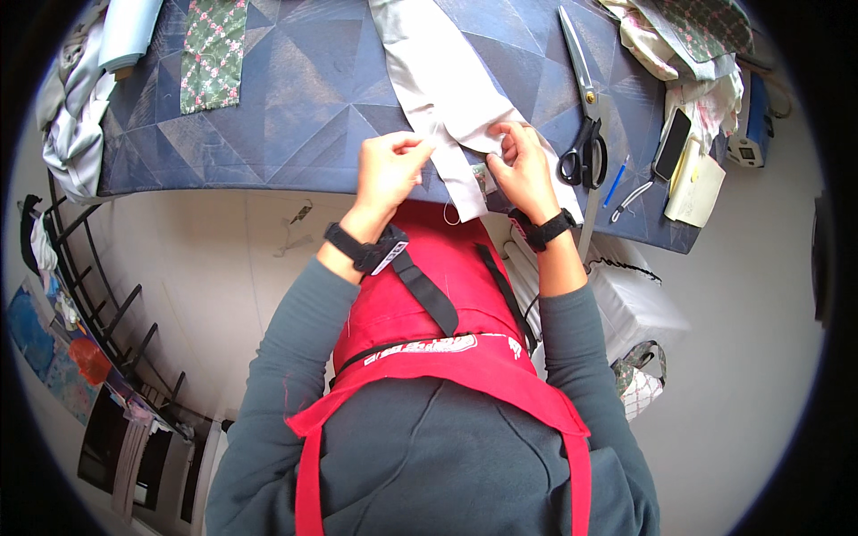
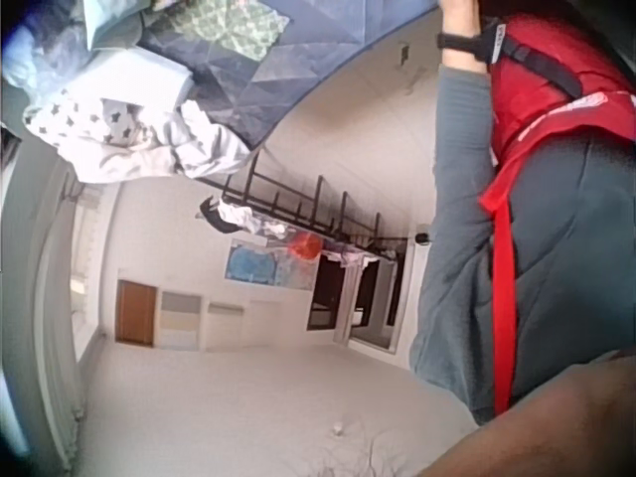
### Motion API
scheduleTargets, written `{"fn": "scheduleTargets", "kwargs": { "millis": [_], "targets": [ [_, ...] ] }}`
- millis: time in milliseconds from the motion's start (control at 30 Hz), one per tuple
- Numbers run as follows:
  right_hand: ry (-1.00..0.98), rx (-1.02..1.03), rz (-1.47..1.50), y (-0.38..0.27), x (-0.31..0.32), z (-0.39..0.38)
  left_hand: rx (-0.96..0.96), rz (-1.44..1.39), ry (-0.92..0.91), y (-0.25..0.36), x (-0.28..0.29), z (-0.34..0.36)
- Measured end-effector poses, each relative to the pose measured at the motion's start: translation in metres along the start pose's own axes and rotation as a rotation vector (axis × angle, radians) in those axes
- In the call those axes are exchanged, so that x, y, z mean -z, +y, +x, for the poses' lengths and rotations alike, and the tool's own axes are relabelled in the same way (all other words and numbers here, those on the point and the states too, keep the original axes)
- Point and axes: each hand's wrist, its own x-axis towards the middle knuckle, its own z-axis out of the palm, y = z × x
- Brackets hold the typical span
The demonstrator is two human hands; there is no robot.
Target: The person cuts a long white fabric strip into shorter pieces using scissors. They repeatedly fold the fabric, cut along the fold, and place the cut pieces on the table.
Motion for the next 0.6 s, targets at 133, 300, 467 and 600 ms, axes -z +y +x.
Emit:
{"fn": "scheduleTargets", "kwargs": {
  "millis": [133,300,467,600],
  "targets": [
    [0.02,-0.074,0.063,-0.011,-0.004,0.001,0.009,0.017,-0.006,0.009,0.015,-0.011],
    [-0.29,-0.24,0.683,-0.04,-0.024,0.0,-0.079,0.126,-0.102,0.01,-0.005,-0.026],
    [0.172,0.111,0.162,-0.061,-0.016,-0.007,-0.111,0.313,-0.243,0.021,0.018,-0.02],
    [-0.165,0.318,0.302,-0.062,0.003,-0.006,-0.302,0.072,0.178,0.062,0.079,0.056]
  ]
}}
